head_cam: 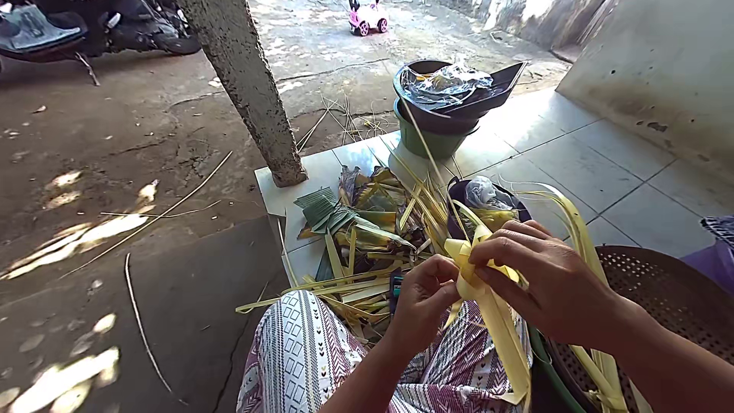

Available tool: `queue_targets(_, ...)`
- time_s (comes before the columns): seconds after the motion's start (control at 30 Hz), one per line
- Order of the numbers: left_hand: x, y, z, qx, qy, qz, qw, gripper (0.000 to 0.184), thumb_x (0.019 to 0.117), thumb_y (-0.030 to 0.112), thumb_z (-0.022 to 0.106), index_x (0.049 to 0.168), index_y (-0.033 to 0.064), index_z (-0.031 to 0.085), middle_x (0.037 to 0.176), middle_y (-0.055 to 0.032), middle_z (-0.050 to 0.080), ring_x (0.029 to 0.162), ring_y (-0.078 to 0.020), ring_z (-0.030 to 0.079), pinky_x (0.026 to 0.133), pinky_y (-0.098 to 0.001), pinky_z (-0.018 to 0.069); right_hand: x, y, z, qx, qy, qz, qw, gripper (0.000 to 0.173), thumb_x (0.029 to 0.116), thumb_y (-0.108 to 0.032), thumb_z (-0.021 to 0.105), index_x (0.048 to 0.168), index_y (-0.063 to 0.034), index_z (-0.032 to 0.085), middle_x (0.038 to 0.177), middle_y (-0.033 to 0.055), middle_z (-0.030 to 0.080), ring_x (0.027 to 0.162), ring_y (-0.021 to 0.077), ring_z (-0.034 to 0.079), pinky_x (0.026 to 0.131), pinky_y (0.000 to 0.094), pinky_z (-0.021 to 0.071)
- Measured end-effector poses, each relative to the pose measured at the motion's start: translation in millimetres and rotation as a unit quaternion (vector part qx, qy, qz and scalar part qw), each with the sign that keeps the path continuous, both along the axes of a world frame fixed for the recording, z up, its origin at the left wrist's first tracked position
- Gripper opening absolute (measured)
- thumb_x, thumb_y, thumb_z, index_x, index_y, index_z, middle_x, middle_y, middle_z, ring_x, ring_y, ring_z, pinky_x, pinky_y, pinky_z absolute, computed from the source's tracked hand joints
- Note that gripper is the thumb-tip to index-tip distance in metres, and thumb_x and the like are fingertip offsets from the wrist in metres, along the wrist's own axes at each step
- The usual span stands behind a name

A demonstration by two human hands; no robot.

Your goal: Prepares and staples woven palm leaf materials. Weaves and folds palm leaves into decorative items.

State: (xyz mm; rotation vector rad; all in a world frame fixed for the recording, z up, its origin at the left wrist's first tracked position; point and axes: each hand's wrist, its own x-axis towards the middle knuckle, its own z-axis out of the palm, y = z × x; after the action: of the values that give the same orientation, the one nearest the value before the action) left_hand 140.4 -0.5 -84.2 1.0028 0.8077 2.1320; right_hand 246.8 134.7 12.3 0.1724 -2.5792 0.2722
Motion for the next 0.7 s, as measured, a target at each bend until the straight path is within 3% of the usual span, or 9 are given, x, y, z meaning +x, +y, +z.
queue_targets(0.07,1,0,0,0.005,-0.001,0.011,1.000,0.016,0.0967,0.004,0.058,0.093,0.0168,0.066,0.094,0.0123,0.067,0.092,0.0028,0.064,0.085,-0.0199,0.0551,0,3,6,-0.013,0.022,-0.037,0.999,0.023,0.1010,-0.032,0.057,0.101,-0.0118,0.069,0.097,0.0032,0.067,0.095,0.0159,0.061,0.082,0.0305,0.0496)
queue_targets(0.17,2,0,0,0.005,0.006,0.022,1.000,0.016,0.0964,0.002,0.058,0.093,0.0157,0.066,0.094,0.0122,0.067,0.092,0.0028,0.064,0.084,-0.0199,0.0552,-3,14,19,-0.048,-0.032,-0.075,0.996,0.052,0.0919,-0.052,0.064,0.123,-0.0105,0.066,0.124,0.0070,0.064,0.118,0.0273,0.054,0.094,0.0473,0.0447)
queue_targets(0.2,3,1,1,0.003,0.013,0.024,1.000,0.016,0.0964,0.002,0.058,0.093,0.0152,0.065,0.094,0.0123,0.067,0.092,0.0031,0.064,0.084,-0.0197,0.0554,-6,19,23,-0.071,-0.077,-0.078,0.991,0.061,0.0879,-0.056,0.067,0.129,-0.0120,0.065,0.124,0.0046,0.064,0.120,0.0273,0.055,0.096,0.0527,0.0443)
queue_targets(0.27,5,2,1,0.003,0.029,0.026,0.999,0.016,0.0960,0.000,0.057,0.094,0.0132,0.064,0.094,0.0119,0.066,0.092,0.0032,0.064,0.084,-0.0195,0.0552,-12,28,28,-0.122,-0.180,-0.070,0.974,0.063,0.0829,-0.056,0.073,0.131,-0.0173,0.062,0.110,-0.0056,0.070,0.109,0.0170,0.062,0.090,0.0509,0.0497)
queue_targets(0.37,7,2,1,-0.001,0.045,0.035,0.998,0.015,0.0947,-0.003,0.057,0.093,0.0109,0.063,0.092,0.0123,0.065,0.090,0.0046,0.062,0.083,-0.0181,0.0547,-24,33,34,-0.192,-0.304,-0.039,0.932,0.058,0.0819,-0.044,0.080,0.130,-0.0217,0.057,0.089,-0.0133,0.070,0.084,0.0016,0.067,0.074,0.0276,0.0568)
queue_targets(0.5,12,1,-3,-0.022,0.035,0.042,0.998,0.013,0.0942,-0.001,0.060,0.091,0.0109,0.061,0.092,0.0120,0.065,0.088,0.0054,0.062,0.081,-0.0168,0.0541,-32,34,38,-0.284,-0.367,-0.010,0.886,0.050,0.0824,-0.013,0.083,0.126,-0.0153,0.059,0.082,-0.0049,0.071,0.075,0.0053,0.068,0.067,0.0222,0.0574)
queue_targets(0.7,33,0,-5,-0.100,-0.078,0.006,0.992,0.014,0.0961,-0.004,0.054,0.091,0.0080,0.059,0.087,0.0029,0.071,0.083,-0.0081,0.072,0.082,-0.0296,0.0614,-32,33,34,-0.295,-0.363,-0.042,0.883,0.043,0.0836,-0.007,0.081,0.121,-0.0135,0.060,0.081,-0.0028,0.070,0.071,0.0069,0.068,0.065,0.0238,0.0564)
